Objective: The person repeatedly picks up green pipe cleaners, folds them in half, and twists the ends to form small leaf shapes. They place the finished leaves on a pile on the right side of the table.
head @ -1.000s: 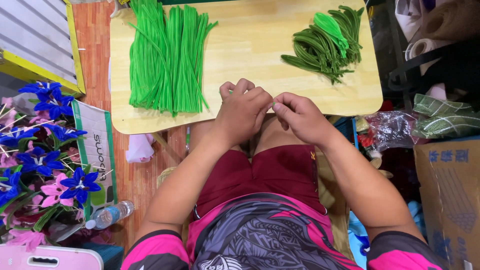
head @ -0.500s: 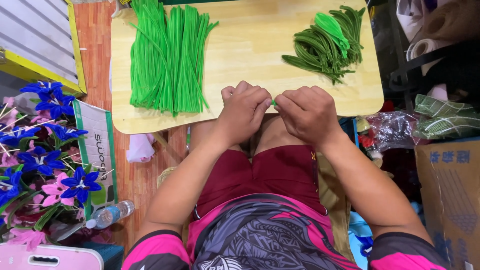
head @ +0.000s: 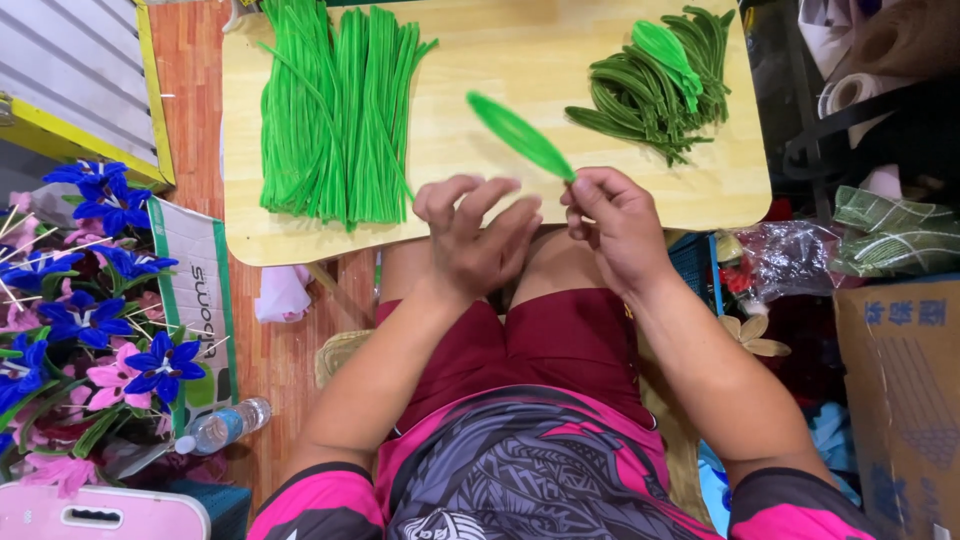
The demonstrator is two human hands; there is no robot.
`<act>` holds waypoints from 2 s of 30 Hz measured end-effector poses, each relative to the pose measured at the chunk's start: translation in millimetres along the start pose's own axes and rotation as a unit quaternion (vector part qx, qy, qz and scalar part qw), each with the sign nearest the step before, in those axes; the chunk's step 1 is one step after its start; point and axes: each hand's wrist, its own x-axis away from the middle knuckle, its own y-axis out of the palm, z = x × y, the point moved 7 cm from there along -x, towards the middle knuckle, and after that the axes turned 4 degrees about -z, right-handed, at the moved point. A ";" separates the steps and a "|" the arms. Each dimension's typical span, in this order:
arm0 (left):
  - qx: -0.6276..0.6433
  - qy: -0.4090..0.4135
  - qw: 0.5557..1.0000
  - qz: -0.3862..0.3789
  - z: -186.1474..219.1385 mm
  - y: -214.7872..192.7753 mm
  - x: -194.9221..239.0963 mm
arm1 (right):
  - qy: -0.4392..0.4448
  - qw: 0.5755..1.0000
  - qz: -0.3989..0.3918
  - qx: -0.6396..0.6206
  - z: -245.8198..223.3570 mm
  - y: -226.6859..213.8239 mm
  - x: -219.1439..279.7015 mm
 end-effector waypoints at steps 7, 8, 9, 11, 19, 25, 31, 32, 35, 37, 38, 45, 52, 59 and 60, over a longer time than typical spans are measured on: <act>0.451 -0.564 0.669 -0.176 -5.7 60.0 46.9 | -0.020 0.997 0.072 0.019 27.5 4.5 17.1; 0.455 -0.544 0.686 -0.163 -4.2 51.1 33.5 | -0.040 0.991 0.058 0.111 22.8 7.6 19.9; 0.459 -0.523 0.702 -0.150 -2.6 42.2 20.4 | -0.060 0.976 0.044 0.203 18.9 11.3 22.9; 0.499 -0.527 0.673 -0.144 0.3 50.1 25.4 | -0.045 0.970 -0.008 0.238 18.7 8.9 19.4; 0.527 -0.553 0.634 -0.122 -1.0 49.0 33.8 | -0.193 0.915 -0.151 0.322 -24.9 43.2 27.9; 0.503 -0.546 0.667 -0.063 -20.0 56.3 47.1 | -0.253 0.892 -0.115 0.356 -5.9 31.8 30.9; 0.471 -0.504 0.724 -0.004 -55.0 61.4 48.6 | -0.260 0.888 -0.125 0.358 -16.1 41.9 35.7; 0.457 -0.505 0.732 0.007 -59.0 58.3 46.8 | -0.254 0.890 -0.126 0.357 -12.1 40.5 36.3; 0.423 -0.508 0.749 0.049 -74.4 51.7 46.6 | -0.240 0.895 -0.127 0.353 4.5 32.5 36.1; 0.401 -0.509 0.757 0.077 -103.3 52.4 60.0 | -0.231 0.900 -0.125 0.348 14.5 19.8 38.7; 0.411 -0.508 0.743 0.147 -129.6 51.0 73.9 | -0.222 0.893 -0.104 0.378 18.2 8.7 39.1; 0.359 -0.434 0.825 0.038 -117.2 34.6 63.7 | -0.252 0.735 0.118 0.618 -49.1 -77.3 -18.2; 0.376 -0.507 0.773 -0.062 -105.5 49.9 72.3 | -0.215 0.614 0.220 0.727 -93.2 -144.6 -100.1; 0.367 -0.525 0.759 -0.118 -106.3 57.3 80.1 | -0.019 0.644 0.155 0.749 -62.6 -159.9 -132.9; 0.360 -0.528 0.757 -0.135 -106.6 58.0 82.1 | -0.009 0.653 0.165 0.739 -63.2 -160.9 -132.8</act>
